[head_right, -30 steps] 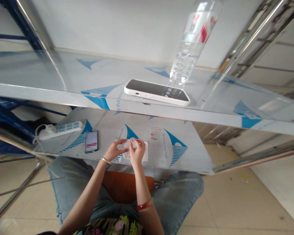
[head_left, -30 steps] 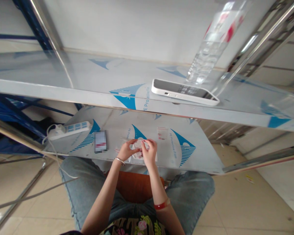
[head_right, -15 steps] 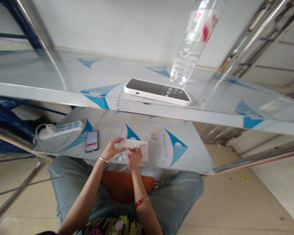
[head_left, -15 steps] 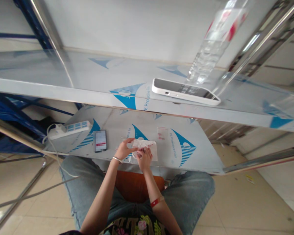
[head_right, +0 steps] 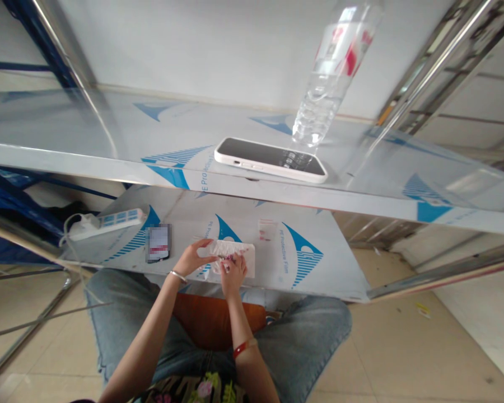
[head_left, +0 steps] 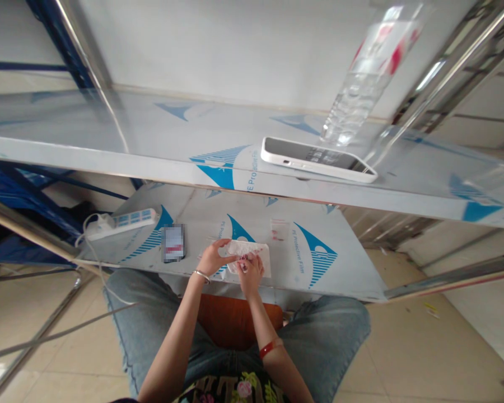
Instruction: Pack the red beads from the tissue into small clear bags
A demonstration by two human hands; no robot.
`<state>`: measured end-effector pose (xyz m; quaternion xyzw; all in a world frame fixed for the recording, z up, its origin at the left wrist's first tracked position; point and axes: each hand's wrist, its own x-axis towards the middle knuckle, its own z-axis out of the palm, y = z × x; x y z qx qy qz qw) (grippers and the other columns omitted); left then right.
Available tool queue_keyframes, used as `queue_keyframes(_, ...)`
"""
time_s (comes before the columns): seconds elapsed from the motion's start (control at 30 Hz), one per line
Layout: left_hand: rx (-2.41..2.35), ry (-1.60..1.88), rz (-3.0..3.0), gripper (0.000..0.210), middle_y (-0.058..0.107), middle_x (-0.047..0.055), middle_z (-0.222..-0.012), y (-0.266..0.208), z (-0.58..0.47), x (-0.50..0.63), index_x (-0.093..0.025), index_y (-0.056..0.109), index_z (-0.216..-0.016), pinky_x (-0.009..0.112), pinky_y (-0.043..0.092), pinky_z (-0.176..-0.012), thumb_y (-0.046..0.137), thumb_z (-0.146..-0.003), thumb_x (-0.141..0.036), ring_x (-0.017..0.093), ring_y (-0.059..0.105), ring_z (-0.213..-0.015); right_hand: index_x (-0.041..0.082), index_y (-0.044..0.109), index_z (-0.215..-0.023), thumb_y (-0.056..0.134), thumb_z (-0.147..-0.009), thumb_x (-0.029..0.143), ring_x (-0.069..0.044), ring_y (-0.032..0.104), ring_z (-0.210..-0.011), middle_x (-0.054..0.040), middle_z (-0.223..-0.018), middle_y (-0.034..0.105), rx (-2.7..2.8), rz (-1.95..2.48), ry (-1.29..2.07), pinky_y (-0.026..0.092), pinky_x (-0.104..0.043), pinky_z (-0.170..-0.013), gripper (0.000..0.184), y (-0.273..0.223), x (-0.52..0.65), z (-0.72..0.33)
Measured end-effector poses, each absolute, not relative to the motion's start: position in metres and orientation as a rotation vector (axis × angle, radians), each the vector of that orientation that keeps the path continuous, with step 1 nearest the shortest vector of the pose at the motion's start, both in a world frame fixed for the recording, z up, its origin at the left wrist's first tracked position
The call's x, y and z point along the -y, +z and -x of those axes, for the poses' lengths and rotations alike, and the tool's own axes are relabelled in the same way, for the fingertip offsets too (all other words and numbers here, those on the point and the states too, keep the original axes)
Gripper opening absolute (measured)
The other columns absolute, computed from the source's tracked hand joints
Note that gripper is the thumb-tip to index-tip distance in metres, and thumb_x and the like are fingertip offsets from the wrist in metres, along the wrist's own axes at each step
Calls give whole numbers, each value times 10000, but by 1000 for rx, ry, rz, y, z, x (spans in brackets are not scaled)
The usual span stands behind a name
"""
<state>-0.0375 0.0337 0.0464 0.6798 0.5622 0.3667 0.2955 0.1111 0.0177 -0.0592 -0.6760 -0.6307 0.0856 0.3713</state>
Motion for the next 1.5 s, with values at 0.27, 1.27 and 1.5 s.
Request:
queue_keyframes(0.27, -1467, 978, -1817, 570, 652, 94, -1074, 41, 33, -34, -165, 591, -1095, 353, 455, -894, 761, -592, -372, 234, 599, -995, 184, 668, -778, 586, -812, 335, -216, 528, -993, -93, -966, 616, 1346, 1348, 63, 378, -387, -911, 176, -1, -34, -121)
queue_keyframes(1.27, -1516, 940, -1830, 484, 663, 95, -1037, 33, 34, -37, -165, 609, -1066, 341, 468, -853, 708, -658, -406, 228, 610, -946, 241, 703, -798, 587, -771, 232, -268, 462, -956, -97, -979, 571, 1752, 1840, 215, 346, -349, -776, 119, -48, -15, -113)
queue_keyframes(1.5, -1527, 939, -1844, 481, 667, 87, -1023, 30, 35, -37, -178, 609, -1061, 336, 472, -851, 697, -663, -434, 226, 615, -944, 220, 700, -783, 551, -787, 268, -268, 448, -966, -100, -960, 564, 1632, 1850, 196, 344, -359, -784, 157, -53, -15, -112)
